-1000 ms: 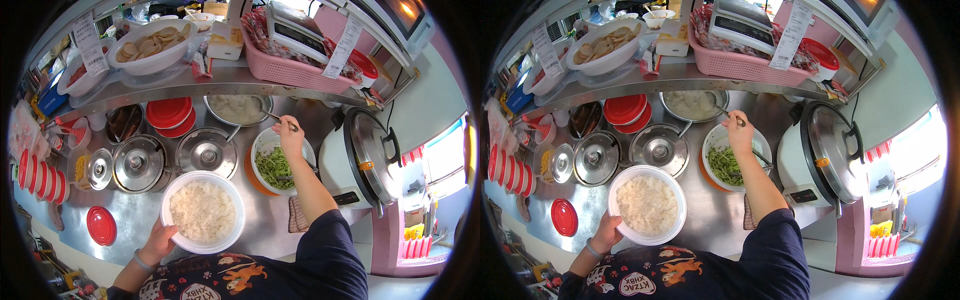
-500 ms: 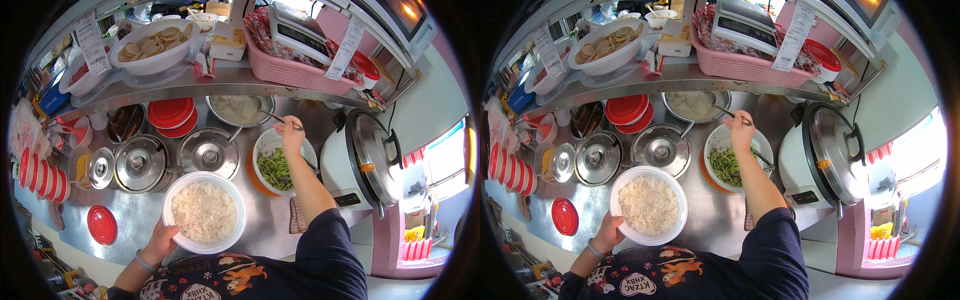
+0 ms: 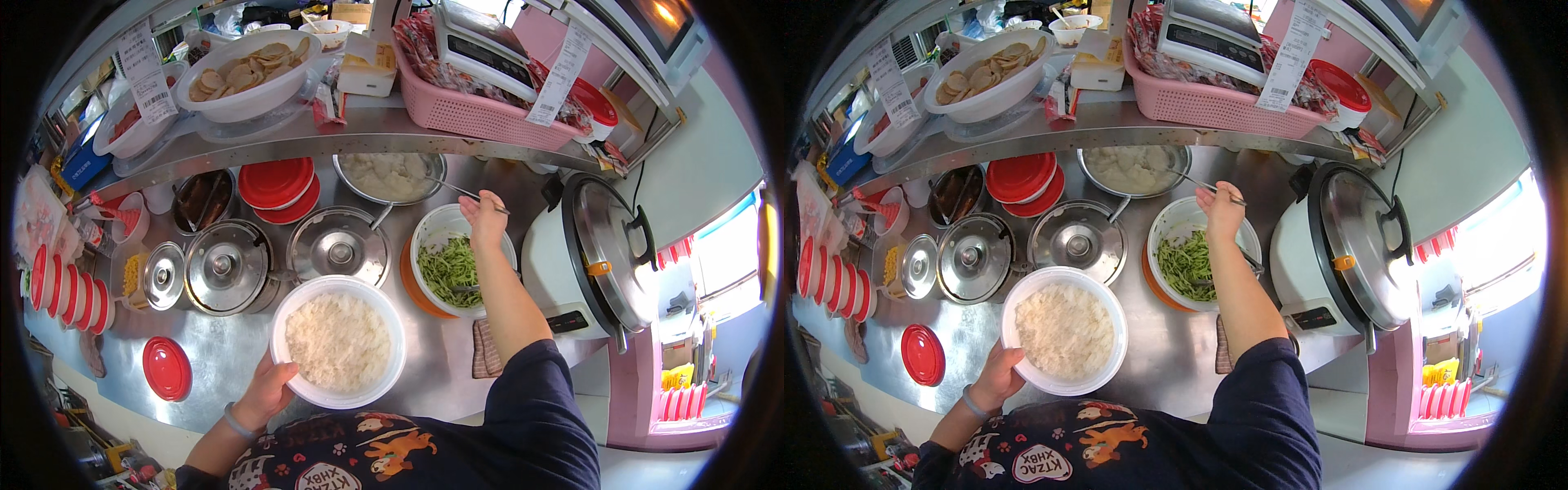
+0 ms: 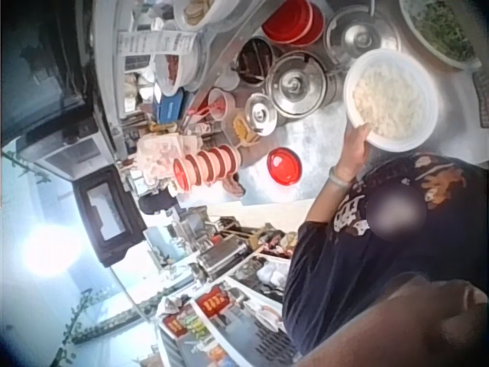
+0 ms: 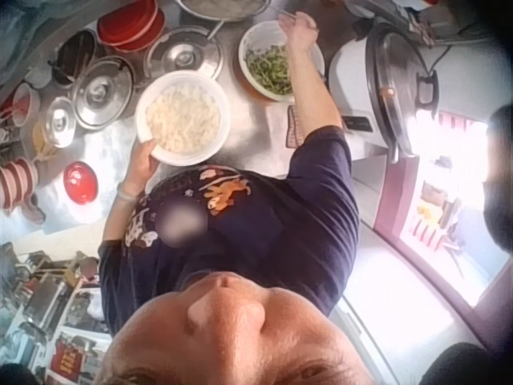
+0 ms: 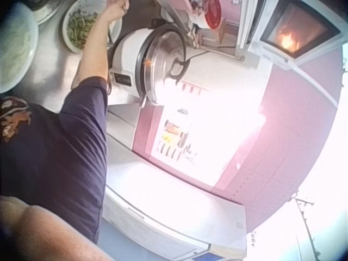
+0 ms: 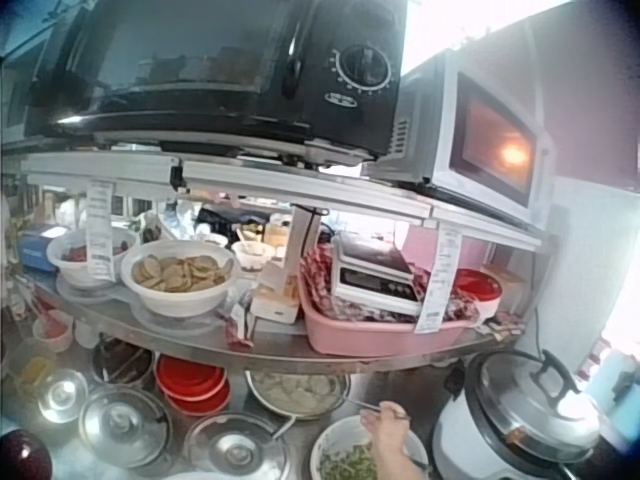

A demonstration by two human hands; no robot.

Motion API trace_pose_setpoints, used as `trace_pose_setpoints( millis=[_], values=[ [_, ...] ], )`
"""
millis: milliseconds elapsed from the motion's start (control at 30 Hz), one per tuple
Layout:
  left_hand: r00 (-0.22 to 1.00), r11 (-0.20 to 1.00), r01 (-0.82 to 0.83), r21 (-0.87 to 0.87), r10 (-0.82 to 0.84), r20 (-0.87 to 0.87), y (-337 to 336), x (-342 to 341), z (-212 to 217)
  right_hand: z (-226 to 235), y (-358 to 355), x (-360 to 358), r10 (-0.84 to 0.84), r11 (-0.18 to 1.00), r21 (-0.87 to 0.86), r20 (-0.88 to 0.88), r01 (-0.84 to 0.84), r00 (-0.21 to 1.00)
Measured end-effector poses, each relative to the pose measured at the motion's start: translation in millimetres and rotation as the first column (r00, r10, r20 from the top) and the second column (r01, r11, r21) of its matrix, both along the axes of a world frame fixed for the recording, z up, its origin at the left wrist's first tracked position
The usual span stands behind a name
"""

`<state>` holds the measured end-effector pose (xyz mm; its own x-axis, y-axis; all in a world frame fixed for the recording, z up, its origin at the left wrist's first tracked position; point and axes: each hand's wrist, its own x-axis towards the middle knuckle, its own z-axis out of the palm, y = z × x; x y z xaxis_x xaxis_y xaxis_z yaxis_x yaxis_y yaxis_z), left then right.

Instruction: The person assembles a bento-style meal by transferring shredded meat into a white bowl, adding water, and placing it on a counter. They then retrieve a stack of red-lidded containers, open one, and add rice, a boiled egg, and a packaged meat product. The person uses tongs, a ladle, and scissors during the process.

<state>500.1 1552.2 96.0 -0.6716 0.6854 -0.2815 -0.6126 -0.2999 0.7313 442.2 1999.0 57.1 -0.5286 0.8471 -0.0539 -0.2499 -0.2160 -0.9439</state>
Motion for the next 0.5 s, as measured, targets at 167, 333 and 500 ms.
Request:
trace_pose_setpoints(
  millis=[167, 333, 500],
  values=[
    [1.000, 0.999, -0.008, 0.040, 0.007, 0.011, 12.7, -4.0, -10.2, 23.1, -21.4, 29.2, 0.021, 0.996, 0.084, -0.019, -0.020, 1.000],
    [0.999, 0.998, -0.041, 0.057, 0.040, 0.013, 23.1, -6.6, -25.0, 74.2, -78.0, 136.8, 0.095, 0.975, 0.208, -0.093, -0.074, 0.991],
    [0.991, 0.979, -0.078, 0.189, 0.055, 0.126, 19.9, -9.3, -24.0, 121.8, -141.3, 232.3, 0.281, 0.896, 0.406, -0.205, -0.180, 0.937]
  ],
)
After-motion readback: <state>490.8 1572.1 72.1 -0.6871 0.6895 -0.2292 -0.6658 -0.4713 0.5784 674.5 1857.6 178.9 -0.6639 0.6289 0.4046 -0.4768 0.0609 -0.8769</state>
